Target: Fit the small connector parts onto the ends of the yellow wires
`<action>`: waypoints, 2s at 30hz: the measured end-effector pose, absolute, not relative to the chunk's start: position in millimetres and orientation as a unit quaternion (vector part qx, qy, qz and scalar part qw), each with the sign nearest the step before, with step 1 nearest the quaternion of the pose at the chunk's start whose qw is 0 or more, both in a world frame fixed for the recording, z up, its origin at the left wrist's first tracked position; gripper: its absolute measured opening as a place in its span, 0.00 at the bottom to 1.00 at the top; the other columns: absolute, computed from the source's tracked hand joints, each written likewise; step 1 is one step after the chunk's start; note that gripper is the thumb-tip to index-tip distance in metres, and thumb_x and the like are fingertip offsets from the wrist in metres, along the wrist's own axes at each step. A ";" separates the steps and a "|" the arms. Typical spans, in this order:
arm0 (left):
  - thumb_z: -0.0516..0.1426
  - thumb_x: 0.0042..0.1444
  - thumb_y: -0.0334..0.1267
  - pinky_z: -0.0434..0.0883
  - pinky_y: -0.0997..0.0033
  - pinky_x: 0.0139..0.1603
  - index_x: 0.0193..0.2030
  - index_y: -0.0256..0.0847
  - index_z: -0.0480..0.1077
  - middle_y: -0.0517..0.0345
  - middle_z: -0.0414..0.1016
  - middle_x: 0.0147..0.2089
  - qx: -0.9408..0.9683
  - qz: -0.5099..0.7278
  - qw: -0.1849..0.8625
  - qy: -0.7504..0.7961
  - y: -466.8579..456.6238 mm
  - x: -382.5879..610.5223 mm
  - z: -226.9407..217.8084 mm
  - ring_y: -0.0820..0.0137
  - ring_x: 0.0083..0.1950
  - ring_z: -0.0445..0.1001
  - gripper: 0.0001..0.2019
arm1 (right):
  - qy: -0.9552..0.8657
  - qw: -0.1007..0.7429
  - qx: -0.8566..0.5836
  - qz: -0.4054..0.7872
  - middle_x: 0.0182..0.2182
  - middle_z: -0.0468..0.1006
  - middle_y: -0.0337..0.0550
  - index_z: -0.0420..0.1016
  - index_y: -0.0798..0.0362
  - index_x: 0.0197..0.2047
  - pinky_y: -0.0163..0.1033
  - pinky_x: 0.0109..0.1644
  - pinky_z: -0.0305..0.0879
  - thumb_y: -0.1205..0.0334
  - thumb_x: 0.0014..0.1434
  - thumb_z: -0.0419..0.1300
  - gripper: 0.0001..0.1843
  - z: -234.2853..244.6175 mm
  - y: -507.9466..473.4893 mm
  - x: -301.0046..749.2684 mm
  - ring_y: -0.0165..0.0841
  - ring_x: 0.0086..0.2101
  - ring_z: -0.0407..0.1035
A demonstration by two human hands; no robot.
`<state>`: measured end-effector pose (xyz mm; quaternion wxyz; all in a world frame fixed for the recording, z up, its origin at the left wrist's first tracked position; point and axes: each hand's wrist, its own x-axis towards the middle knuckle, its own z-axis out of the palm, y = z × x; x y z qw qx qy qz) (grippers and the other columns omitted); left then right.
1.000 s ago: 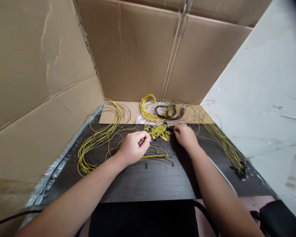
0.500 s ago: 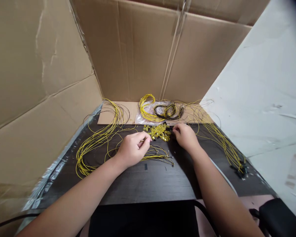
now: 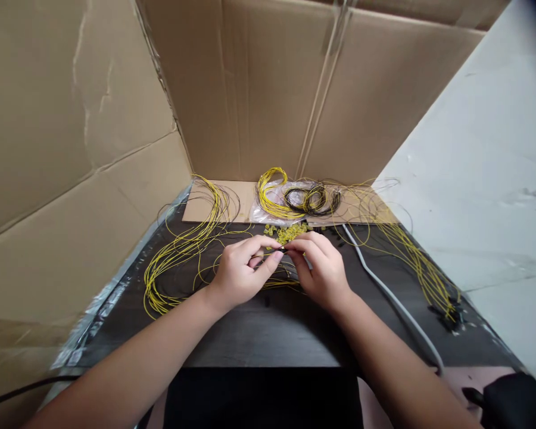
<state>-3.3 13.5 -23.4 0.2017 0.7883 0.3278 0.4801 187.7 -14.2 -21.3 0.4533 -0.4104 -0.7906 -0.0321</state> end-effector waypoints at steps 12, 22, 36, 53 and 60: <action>0.63 0.59 0.36 0.57 0.77 0.23 0.40 0.40 0.74 0.71 0.54 0.20 0.782 0.510 0.189 0.304 10.7 -1.5 -18.3 0.80 0.20 0.54 0.04 | -0.776 0.496 -0.388 -0.026 0.42 0.81 0.44 0.71 0.49 0.51 0.40 0.51 0.72 0.71 0.63 0.59 0.14 -22.0 -20.5 182.7 0.32 0.44 0.75; 0.64 0.57 0.32 0.55 0.80 0.23 0.32 0.37 0.73 0.70 0.54 0.20 0.781 0.532 0.195 0.261 10.9 -1.3 -13.8 0.82 0.21 0.54 0.05 | -0.797 0.494 -0.344 -0.049 0.42 0.82 0.41 0.70 0.51 0.53 0.34 0.47 0.73 0.72 0.61 0.63 0.18 -24.8 -20.3 183.4 0.28 0.40 0.77; 0.61 0.61 0.42 0.55 0.78 0.25 0.30 0.37 0.67 0.66 0.59 0.23 0.664 0.510 0.453 0.306 4.7 0.2 -8.2 0.80 0.24 0.55 0.13 | -0.767 0.530 -0.361 -0.002 0.39 0.75 0.46 0.75 0.53 0.50 0.35 0.40 0.70 0.79 0.57 0.59 0.19 -14.7 -30.9 179.8 0.29 0.37 0.71; 0.56 0.65 0.45 0.58 0.77 0.27 0.32 0.37 0.72 0.65 0.62 0.24 0.675 0.464 0.491 0.296 5.6 0.8 -9.3 0.79 0.25 0.57 0.15 | -0.762 0.531 -0.372 -0.004 0.37 0.76 0.43 0.73 0.51 0.44 0.34 0.41 0.71 0.74 0.60 0.63 0.11 -20.7 -26.9 177.3 0.29 0.37 0.72; 0.55 0.66 0.42 0.60 0.77 0.29 0.33 0.37 0.71 0.63 0.66 0.26 0.725 0.442 0.428 0.308 5.2 -0.8 -5.8 0.78 0.27 0.61 0.13 | -0.765 0.526 -0.371 -0.009 0.37 0.76 0.42 0.72 0.52 0.43 0.34 0.42 0.70 0.76 0.60 0.62 0.11 -18.7 -24.5 182.3 0.29 0.38 0.72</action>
